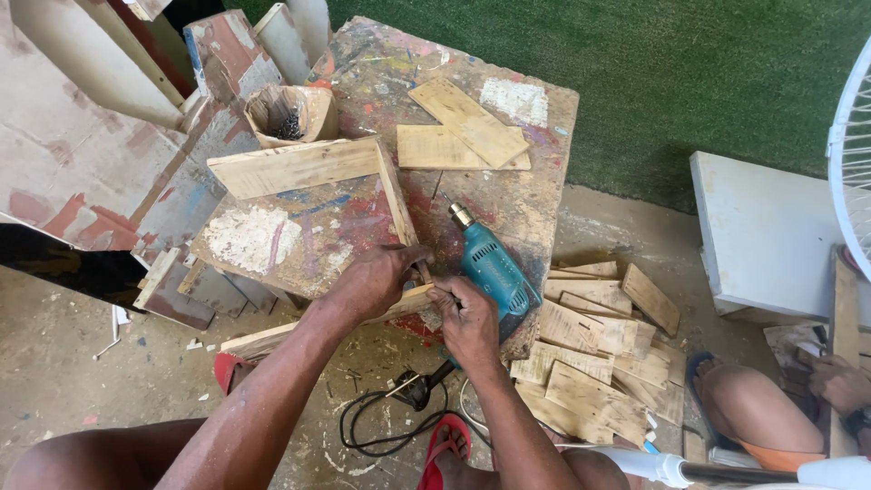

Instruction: The person assembles a wooden frame by positioning planks on a workbench and securing them with a corded drill. They repeatedly pick up nails from a container, align the wood pieces, and drive the nails into the joints to form a rectangular structure.

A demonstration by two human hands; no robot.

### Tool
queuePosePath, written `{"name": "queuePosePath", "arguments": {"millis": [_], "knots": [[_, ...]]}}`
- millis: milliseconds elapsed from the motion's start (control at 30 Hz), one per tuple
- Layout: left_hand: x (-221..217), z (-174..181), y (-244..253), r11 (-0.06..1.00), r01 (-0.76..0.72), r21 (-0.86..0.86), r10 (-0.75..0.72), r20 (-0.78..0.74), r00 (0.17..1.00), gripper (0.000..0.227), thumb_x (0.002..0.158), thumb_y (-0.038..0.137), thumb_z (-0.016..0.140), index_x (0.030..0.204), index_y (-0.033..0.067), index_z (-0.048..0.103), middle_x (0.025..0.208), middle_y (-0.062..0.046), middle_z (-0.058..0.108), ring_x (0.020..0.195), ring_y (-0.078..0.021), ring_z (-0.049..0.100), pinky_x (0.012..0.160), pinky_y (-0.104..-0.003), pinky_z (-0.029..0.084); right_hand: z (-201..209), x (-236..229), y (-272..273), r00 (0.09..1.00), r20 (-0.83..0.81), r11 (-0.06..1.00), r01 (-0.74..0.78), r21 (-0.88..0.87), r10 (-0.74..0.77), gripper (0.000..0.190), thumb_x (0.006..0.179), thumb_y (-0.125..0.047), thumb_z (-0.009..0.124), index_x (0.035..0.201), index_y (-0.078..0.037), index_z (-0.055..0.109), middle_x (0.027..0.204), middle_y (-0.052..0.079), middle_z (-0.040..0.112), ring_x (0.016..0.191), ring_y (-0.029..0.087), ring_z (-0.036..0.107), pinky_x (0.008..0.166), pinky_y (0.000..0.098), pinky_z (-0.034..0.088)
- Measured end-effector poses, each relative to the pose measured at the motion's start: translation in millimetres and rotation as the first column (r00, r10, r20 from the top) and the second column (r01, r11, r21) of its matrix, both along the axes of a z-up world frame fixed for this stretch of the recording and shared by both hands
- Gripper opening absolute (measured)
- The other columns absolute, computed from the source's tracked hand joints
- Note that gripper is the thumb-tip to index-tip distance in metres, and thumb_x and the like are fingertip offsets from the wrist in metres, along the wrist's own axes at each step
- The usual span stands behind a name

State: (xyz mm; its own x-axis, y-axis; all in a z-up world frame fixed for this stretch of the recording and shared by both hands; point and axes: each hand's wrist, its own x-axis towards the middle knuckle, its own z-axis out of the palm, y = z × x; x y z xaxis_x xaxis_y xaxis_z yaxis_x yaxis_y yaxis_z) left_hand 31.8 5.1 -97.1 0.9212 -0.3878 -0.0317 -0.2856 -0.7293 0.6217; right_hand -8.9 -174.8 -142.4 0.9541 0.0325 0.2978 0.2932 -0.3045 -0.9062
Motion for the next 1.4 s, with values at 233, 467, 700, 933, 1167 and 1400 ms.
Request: {"name": "queuePosePath", "arguments": {"millis": [233, 467, 700, 933, 1167, 1400], "knots": [[-5, 9, -4, 0.997, -0.034, 0.075, 0.034, 0.002, 0.999, 0.034, 0.1, 0.011, 0.06, 0.134, 0.0114, 0.066, 0.105, -0.025, 0.075, 0.086, -0.0355, 0.076, 0.081, -0.044, 0.062, -7, 3, -2, 1.0, 0.028, 0.999, -0.014, 0.032, 0.013, 0.008, 0.093, -0.016, 0.076, 0.094, -0.008, 0.078, 0.082, 0.013, 0.076, 0.082, 0.028, 0.075, 0.075, 0.045, 0.06], [-4, 2, -4, 0.999, 0.011, 0.046, -0.012, 0.021, 1.0, 0.035, 0.098, 0.007, 0.06, 0.132, 0.0081, 0.065, 0.102, -0.028, 0.074, 0.092, -0.046, 0.074, 0.079, -0.053, 0.06, 10, -1, -2, 1.0, 0.012, 0.999, -0.029, 0.028, 0.029, 0.01, 0.098, -0.016, 0.071, 0.095, -0.008, 0.076, 0.08, 0.016, 0.074, 0.08, 0.033, 0.074, 0.074, 0.048, 0.06], [-5, 4, -4, 0.998, -0.002, 0.06, 0.001, 0.014, 1.0, 0.039, 0.099, 0.004, 0.057, 0.136, 0.0098, 0.065, 0.104, -0.027, 0.075, 0.092, -0.0432, 0.075, 0.081, -0.051, 0.06, 10, -1, -2, 0.999, -0.021, 0.999, -0.037, 0.021, 0.038, 0.011, 0.1, -0.016, 0.068, 0.099, -0.008, 0.075, 0.082, 0.017, 0.074, 0.077, 0.03, 0.075, 0.071, 0.049, 0.062], [-3, 0, -1, 0.999, 0.017, 0.035, -0.018, 0.026, 1.0, 0.039, 0.097, 0.003, 0.055, 0.134, 0.0087, 0.065, 0.1, -0.028, 0.075, 0.093, -0.0475, 0.073, 0.081, -0.055, 0.059, 9, 0, -2, 0.998, -0.053, 0.999, -0.037, 0.031, 0.039, 0.01, 0.1, -0.016, 0.069, 0.1, -0.009, 0.076, 0.084, 0.017, 0.075, 0.079, 0.029, 0.076, 0.071, 0.0481, 0.063], [-5, 3, -1, 0.999, 0.03, 0.035, -0.031, 0.056, 0.998, 0.038, 0.095, 0.002, 0.055, 0.131, 0.0063, 0.066, 0.097, -0.03, 0.074, 0.093, -0.0504, 0.072, 0.078, -0.058, 0.058, 6, 1, -2, 0.998, -0.056, 0.999, -0.04, 0.028, 0.041, 0.011, 0.101, -0.016, 0.068, 0.102, -0.009, 0.076, 0.086, 0.017, 0.075, 0.082, 0.03, 0.076, 0.072, 0.0489, 0.063], [-11, 12, -5, 0.995, 0.012, 0.099, -0.018, 0.057, 0.998, 0.034, 0.095, 0.002, 0.056, 0.126, 0.0087, 0.07, 0.096, -0.024, 0.076, 0.088, -0.0418, 0.076, 0.077, -0.046, 0.061, 9, -1, -1, 0.997, -0.065, 0.999, -0.03, 0.013, 0.031, 0.012, 0.099, -0.016, 0.071, 0.105, -0.007, 0.076, 0.093, 0.02, 0.076, 0.092, 0.04, 0.075, 0.076, 0.0552, 0.061]]}}
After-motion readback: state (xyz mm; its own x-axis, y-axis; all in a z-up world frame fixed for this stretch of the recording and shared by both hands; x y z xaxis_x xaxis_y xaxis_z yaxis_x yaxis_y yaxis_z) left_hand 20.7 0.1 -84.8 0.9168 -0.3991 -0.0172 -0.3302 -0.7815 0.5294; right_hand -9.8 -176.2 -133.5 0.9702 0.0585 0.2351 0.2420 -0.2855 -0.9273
